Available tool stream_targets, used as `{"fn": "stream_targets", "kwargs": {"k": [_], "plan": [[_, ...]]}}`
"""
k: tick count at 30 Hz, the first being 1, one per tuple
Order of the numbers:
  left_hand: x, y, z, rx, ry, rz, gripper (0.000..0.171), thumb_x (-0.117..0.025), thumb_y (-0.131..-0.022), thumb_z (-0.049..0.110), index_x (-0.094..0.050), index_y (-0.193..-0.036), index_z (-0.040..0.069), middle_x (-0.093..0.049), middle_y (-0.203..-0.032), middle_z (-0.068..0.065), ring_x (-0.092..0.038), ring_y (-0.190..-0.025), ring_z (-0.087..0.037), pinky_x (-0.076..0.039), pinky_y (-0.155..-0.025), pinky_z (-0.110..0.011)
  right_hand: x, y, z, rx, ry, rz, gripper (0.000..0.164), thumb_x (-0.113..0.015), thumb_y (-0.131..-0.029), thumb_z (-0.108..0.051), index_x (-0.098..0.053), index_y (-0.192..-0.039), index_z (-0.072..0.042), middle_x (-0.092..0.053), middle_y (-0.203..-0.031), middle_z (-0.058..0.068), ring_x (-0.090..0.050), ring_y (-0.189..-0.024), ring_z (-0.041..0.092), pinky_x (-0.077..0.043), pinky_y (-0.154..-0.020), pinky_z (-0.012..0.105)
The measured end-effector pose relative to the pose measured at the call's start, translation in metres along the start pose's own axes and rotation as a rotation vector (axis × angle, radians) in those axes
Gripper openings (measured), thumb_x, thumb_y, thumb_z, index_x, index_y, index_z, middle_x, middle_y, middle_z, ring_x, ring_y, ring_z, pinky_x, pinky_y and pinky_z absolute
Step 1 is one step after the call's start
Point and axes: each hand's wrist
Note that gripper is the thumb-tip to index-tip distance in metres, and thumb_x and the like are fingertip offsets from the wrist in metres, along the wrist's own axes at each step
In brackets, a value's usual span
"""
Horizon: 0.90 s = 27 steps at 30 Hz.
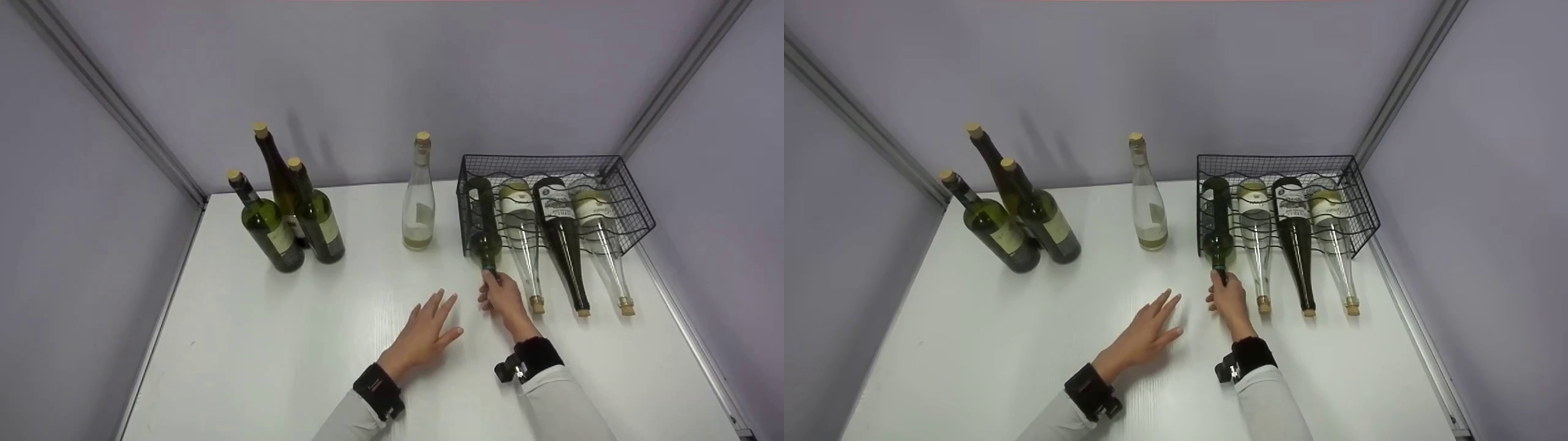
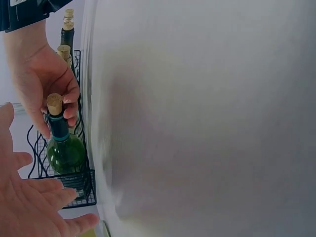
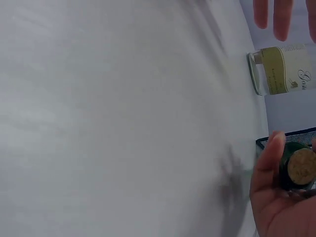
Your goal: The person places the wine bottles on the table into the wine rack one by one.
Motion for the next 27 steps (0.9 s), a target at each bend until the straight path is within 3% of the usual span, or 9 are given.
{"fn": "stream_targets", "kwargs": {"k": [4,7,19,27], "plan": [[0.0,0.0,0.0,-0.004,0.004,0.004,0.071,-0.033,-0.101,0.06,-0.02,-0.158,0.02,-0.022,-0.16,-0.014,-0.02,-0.147,-0.024,-0.022,-0.114,-0.053,0.001,0.001,-0.003,-0.097,-0.255,-0.075,0.047,-0.032,-0.108,-0.022,-0.033,-0.138,0.014,-0.061,-0.091,0.012,-0.064,-0.071,0.016,-0.056,-0.062,0.03],[0.0,0.001,-0.001,-0.001,0.01,0.003,0.071,-0.032,-0.101,0.06,-0.02,-0.158,0.021,-0.021,-0.16,-0.014,-0.02,-0.147,-0.023,-0.022,-0.115,-0.052,0.002,0.0,-0.005,-0.112,-0.291,-0.084,0.047,-0.033,-0.108,-0.019,-0.029,-0.14,0.015,-0.06,-0.093,0.013,-0.065,-0.072,0.016,-0.057,-0.064,0.03],[-0.001,0.002,-0.002,0.013,0.023,-0.011,0.071,-0.03,-0.1,0.063,-0.019,-0.158,0.024,-0.019,-0.161,-0.011,-0.016,-0.147,-0.02,-0.019,-0.116,-0.05,-0.002,0.002,-0.008,-0.016,0.004,0.078,0.045,-0.057,-0.099,-0.02,-0.043,-0.132,0.008,-0.062,-0.095,0.019,-0.065,-0.061,0.015,-0.053,-0.051,0.024],[-0.001,0.003,-0.002,-0.008,0.009,0.011,0.07,-0.033,-0.101,0.06,-0.022,-0.158,0.021,-0.022,-0.16,-0.014,-0.02,-0.147,-0.023,-0.022,-0.114,-0.053,-0.006,0.006,-0.012,0.047,0.201,0.166,0.044,-0.069,-0.091,-0.022,-0.05,-0.122,0.003,-0.062,-0.093,0.018,-0.068,-0.059,0.02,-0.053,-0.05,0.027]]}}
Point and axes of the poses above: each hand's wrist, its own y-axis away from the middle knuckle, its own x-axis out of the back of the hand, z = x × y
